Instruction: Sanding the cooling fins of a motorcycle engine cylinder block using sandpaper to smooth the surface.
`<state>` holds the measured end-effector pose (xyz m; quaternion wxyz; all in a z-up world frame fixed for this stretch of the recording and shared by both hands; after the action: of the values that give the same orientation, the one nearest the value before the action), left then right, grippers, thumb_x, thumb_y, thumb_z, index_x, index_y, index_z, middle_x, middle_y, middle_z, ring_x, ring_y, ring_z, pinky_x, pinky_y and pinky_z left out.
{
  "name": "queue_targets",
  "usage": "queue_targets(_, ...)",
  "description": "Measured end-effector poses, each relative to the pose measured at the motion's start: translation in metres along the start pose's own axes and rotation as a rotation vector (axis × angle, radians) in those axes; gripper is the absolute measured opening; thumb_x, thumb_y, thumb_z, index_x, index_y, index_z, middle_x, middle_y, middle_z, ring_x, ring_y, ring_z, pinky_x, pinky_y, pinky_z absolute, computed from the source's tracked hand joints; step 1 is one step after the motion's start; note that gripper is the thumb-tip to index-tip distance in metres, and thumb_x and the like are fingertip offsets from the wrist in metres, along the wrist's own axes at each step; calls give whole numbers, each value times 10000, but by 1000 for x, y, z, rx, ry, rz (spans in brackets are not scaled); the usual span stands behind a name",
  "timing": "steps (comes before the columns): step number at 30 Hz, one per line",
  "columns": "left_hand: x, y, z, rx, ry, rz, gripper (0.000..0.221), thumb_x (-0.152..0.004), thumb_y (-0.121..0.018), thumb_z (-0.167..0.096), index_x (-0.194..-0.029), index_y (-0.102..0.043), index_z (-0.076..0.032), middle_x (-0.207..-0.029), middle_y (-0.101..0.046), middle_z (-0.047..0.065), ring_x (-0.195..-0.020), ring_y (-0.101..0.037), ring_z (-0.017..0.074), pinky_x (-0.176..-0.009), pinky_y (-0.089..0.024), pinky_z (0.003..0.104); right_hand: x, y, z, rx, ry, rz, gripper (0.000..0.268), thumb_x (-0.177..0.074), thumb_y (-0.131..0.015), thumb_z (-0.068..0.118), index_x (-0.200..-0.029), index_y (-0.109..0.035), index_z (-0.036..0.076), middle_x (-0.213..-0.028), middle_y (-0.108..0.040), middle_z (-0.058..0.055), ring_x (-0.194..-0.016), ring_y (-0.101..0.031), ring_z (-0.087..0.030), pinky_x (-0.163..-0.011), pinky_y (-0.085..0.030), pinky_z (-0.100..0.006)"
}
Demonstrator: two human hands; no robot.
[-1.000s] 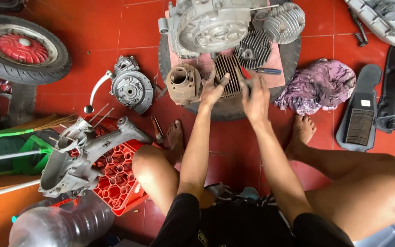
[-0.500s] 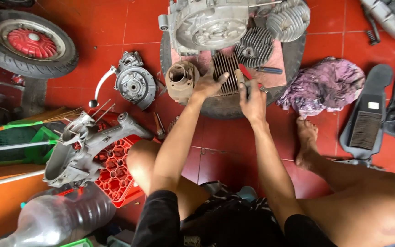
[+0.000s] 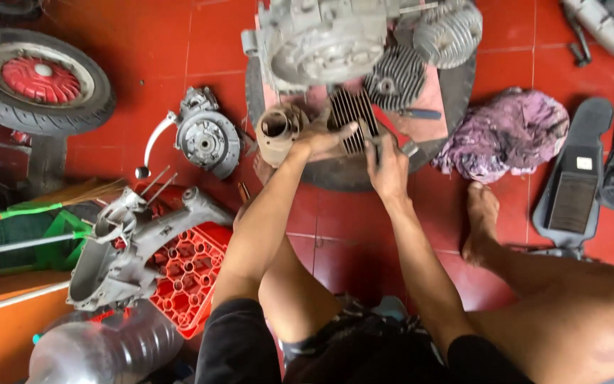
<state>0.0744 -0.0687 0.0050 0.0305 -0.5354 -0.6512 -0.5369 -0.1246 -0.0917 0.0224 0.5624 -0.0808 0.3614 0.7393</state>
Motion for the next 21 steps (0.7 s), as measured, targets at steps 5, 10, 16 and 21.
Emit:
queue_targets(5,0,-3,7,-11,-2,4,1141,-771,-490,-907,-1628,-177,-223,-1590,-395,223,-1464,-406,354,-1203,-383,396,-1,-22,-12,47,-18,86,105,-1031,-667,214,-999,-620,125,-765,-689,-161,-750,-716,-414,-624,-541,-512)
queue_targets(10,-8,-8,17,6,-41,9,1167,-792,-503,-893,-1636,-111,-188,-1590,-375,263,-1477,-362,406,-1214,-354,432,1,-25,-6,48,-59,71,122,-1042,-649,208,-1064,-584,108,-788,-688,-181,-762,-715,-407,-653,-556,-520)
queue_targets(16,-6,-13,13,-17,-57,60,1161,-768,-523,-898,-1621,-229,-168,-1603,-394,179,-1498,-345,330,-1223,-336,401,26,-10,4,48,-132,68,182,-1041,-628,219,-993,-558,58,-777,-700,-204,-766,-714,-436,-663,-564,-524)
queue_targets(21,9,-9,11,52,-27,35,1125,-786,-466,-885,-1610,-270,-145,-1594,-408,170,-1496,-346,330,-1220,-339,415,10,-24,4,99,-112,104,115,-1039,-637,179,-1038,-570,86,-788,-709,-200,-790,-720,-422,-684,-561,-538)
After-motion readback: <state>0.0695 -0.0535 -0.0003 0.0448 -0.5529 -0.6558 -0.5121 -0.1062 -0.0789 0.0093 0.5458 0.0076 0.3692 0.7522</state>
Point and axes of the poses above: each hand's wrist, its own x-axis away from the middle knuckle, its own y-axis out of the back of the hand, z = x × y, the point moved 6 cm from there along -x, towards the middle knuckle
